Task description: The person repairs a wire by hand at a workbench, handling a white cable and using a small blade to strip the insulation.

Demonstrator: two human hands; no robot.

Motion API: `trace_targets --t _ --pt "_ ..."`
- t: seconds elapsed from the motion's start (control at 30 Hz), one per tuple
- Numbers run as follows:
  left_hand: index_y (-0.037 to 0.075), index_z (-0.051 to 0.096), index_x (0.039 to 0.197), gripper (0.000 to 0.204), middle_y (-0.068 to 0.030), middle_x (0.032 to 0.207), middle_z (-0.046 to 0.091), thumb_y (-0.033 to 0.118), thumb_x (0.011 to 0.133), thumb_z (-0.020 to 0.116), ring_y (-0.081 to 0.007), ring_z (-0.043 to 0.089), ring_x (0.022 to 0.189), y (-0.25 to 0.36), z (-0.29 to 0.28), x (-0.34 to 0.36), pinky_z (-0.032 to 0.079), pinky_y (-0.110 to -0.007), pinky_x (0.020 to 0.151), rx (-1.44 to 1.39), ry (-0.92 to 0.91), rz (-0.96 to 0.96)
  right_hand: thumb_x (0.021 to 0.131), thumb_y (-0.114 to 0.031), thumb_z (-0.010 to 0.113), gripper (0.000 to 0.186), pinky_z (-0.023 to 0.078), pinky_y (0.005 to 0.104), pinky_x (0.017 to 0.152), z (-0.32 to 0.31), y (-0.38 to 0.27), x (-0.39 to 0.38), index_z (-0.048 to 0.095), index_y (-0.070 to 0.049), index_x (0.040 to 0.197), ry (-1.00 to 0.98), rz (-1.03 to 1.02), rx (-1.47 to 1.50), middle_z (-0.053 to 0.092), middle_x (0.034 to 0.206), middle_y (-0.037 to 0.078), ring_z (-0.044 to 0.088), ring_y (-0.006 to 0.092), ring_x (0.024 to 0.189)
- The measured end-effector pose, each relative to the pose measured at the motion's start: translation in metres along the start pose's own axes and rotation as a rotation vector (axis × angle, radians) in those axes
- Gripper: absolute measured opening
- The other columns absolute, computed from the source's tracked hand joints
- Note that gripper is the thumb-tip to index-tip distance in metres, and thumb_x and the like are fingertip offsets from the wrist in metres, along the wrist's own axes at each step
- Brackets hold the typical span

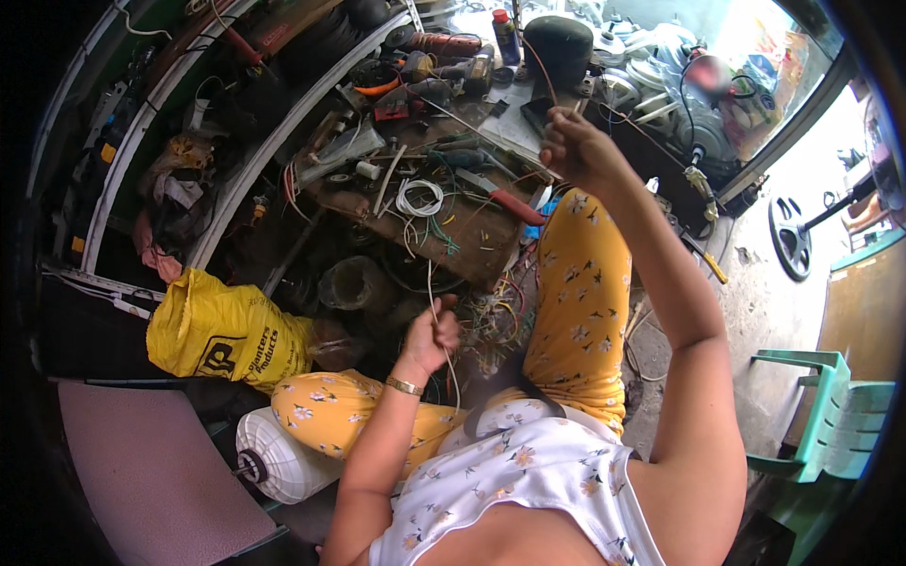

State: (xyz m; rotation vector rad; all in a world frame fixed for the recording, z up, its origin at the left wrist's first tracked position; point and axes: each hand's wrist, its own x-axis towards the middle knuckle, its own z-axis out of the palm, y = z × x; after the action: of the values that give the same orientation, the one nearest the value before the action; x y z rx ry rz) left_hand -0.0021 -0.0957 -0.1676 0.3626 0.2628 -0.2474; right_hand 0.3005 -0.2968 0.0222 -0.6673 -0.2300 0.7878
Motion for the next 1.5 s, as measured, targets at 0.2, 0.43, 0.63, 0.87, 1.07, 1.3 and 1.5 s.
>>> trace_targets --t 0.2,0.43,0.63,0.87,1.07,1.3,1.5 --pt "0.01 0.059 0.097 0.01 0.0071 0.064 0.044 0.018 0.093 0.055 -0.0059 0.036 0.047 0.05 0.061 0.009 0.033 -0.026 0.046 0.578 0.515 0.374 0.09 -0.005 0.051 0.012 0.054 0.0392 0.07 -0.101 0.0 -0.028 0.046 -0.004 0.101 0.252 -0.017 -0.28 0.062 0.083 0.012 0.063 0.0227 0.074" --pt "0.003 0.06 0.085 0.01 0.0043 0.072 0.053 0.012 0.089 0.059 -0.0039 0.046 0.067 0.045 0.033 0.056 0.038 -0.022 0.061 1.129 0.653 0.667 0.09 -0.002 0.049 0.013 0.052 0.0331 0.066 -0.245 0.095 -0.054 0.047 -0.001 0.103 0.683 0.309 -0.281 0.06 0.083 0.012 0.061 0.0218 0.072" --pt "0.001 0.061 0.084 0.01 0.0014 0.076 0.058 0.01 0.088 0.06 -0.0064 0.048 0.073 0.053 0.037 0.061 0.04 -0.024 0.069 1.188 0.634 0.588 0.09 -0.001 0.048 0.012 0.052 0.0321 0.065 -0.274 0.137 -0.087 0.047 -0.001 0.102 0.77 0.118 -0.31 0.058 0.083 0.011 0.059 0.0208 0.071" --pt "0.0 0.061 0.083 0.012 0.0008 0.073 0.059 0.011 0.087 0.06 -0.0067 0.049 0.069 0.051 0.048 0.082 0.041 -0.025 0.065 1.203 0.689 0.594 0.089 0.001 0.048 0.013 0.05 0.0293 0.056 -0.25 0.119 -0.06 0.046 -0.002 0.102 0.838 -0.005 -0.173 0.056 0.08 0.009 0.055 0.0177 0.063" --pt "0.001 0.061 0.086 0.011 0.0005 0.071 0.058 0.011 0.086 0.061 -0.0058 0.05 0.066 0.068 0.035 0.079 0.041 -0.024 0.061 1.357 0.552 0.509 0.085 -0.009 0.061 0.025 0.047 0.0325 0.052 -0.262 0.124 -0.056 0.048 0.0 0.105 0.965 0.018 -0.788 0.056 0.083 0.011 0.057 0.0199 0.063" --pt "0.002 0.059 0.101 0.016 0.0051 0.07 0.056 0.01 0.087 0.058 0.0003 0.038 0.051 0.118 0.067 0.041 0.03 -0.018 0.043 1.389 0.337 0.128 0.081 -0.017 0.065 0.033 0.045 0.0369 0.081 -0.119 0.066 -0.01 0.054 0.0 0.107 0.786 -0.657 -1.599 0.059 0.097 0.017 0.059 0.0301 0.09" --pt "-0.001 0.063 0.095 0.015 -0.0006 0.074 0.062 0.009 0.088 0.055 -0.005 0.052 0.065 0.087 0.046 0.059 0.041 -0.023 0.058 1.388 0.444 0.429 0.073 -0.025 0.07 0.031 0.049 0.0373 0.071 -0.073 0.046 0.049 0.068 -0.003 0.095 0.02 0.076 -1.7 0.067 0.086 0.015 0.064 0.0286 0.078"
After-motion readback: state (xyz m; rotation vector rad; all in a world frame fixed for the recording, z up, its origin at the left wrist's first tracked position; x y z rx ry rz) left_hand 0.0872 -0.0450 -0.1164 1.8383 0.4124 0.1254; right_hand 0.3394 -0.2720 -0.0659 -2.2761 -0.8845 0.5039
